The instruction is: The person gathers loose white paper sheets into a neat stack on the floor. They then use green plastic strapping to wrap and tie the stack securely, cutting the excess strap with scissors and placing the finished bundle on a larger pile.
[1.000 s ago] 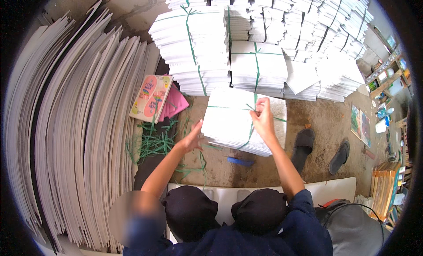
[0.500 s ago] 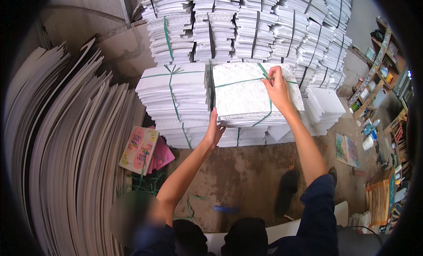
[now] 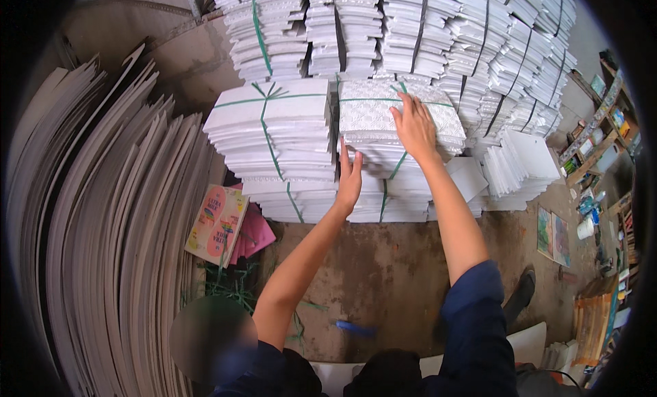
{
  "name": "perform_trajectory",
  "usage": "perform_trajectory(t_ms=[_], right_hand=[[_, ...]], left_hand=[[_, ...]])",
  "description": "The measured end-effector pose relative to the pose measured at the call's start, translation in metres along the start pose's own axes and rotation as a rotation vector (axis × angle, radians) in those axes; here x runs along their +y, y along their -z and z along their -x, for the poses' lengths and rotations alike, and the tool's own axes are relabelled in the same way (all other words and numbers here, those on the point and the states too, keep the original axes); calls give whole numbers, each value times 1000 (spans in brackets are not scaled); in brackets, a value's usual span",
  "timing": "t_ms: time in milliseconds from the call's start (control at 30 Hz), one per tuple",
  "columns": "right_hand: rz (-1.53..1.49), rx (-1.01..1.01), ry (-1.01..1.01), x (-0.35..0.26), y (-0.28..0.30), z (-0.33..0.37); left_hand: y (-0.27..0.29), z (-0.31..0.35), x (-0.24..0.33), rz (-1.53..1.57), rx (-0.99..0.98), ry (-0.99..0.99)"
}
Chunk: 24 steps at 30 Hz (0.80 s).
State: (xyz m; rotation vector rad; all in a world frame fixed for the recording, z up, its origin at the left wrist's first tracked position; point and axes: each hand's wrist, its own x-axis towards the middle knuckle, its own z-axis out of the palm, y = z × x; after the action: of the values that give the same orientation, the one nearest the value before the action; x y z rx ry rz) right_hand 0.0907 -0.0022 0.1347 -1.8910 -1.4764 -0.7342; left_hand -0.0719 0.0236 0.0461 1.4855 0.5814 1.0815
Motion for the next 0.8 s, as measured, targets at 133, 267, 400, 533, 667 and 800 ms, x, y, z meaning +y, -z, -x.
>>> perform_trajectory(t_ms=[133,267,400,533,667,800], right_hand=[[-269,226,167,-32,22,41],[-465,-9,-46,-76,19,161],[-641,-736,164,-119,-3,293],[-547,-1206,457,-155,-26,350],[-376,-1354,442,-192,-58,328],[-318,-1459,351,-255,-81,310]], left_hand=[[39,28,16,-73,-79,-9],[92,104,15,12,-253,66],[175,239,-27,-136,-183,456],[263,396,-58,-449,247,499],[304,433,-23,-885,535,473],[358,414,-43,-1160,533,313]])
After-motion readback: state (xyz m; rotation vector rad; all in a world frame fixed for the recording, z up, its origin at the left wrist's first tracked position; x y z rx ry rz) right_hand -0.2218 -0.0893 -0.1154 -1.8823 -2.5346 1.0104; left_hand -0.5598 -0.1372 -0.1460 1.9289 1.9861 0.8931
